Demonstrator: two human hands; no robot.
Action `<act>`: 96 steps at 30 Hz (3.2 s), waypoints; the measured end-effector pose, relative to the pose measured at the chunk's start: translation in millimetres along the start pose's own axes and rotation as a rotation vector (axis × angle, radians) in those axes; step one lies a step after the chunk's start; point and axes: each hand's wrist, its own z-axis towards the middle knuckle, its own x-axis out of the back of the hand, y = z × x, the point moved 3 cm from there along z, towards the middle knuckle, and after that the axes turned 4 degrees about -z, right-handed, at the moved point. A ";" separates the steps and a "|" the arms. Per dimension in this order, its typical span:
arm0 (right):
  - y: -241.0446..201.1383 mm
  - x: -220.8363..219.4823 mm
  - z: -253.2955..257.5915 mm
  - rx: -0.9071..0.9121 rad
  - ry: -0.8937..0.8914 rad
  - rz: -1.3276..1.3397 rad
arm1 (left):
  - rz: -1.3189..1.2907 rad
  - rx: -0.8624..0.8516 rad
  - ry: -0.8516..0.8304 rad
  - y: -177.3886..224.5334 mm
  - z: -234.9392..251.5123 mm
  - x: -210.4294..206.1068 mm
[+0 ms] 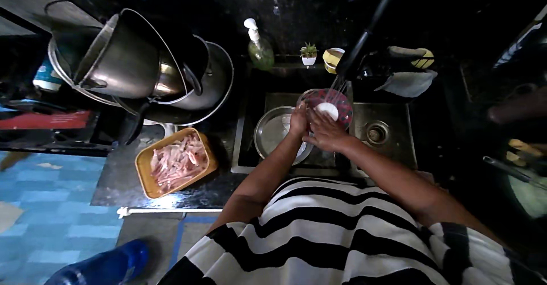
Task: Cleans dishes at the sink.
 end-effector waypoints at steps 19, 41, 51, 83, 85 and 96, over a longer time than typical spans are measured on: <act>65.0 23.3 9.9 -0.290 0.279 0.367 | 0.011 0.015 -0.046 0.5 20.8 24.9; 65.9 20.6 21.0 -0.529 0.635 1.058 | 1.313 -0.800 -0.429 0.1 -0.1 -44.8; 5.6 36.5 24.5 -0.323 0.468 0.496 | 0.360 -0.323 -0.253 18.7 -3.2 -30.9; 38.1 78.3 35.1 -0.238 0.280 0.121 | -0.001 0.155 -0.536 23.9 -22.5 -8.6; 28.8 75.2 39.5 -0.110 0.299 0.055 | 0.029 0.135 -0.542 29.2 -24.4 -7.5; 28.3 37.8 42.5 -0.287 0.416 -0.008 | -0.665 0.160 -0.339 -1.9 -2.0 -11.2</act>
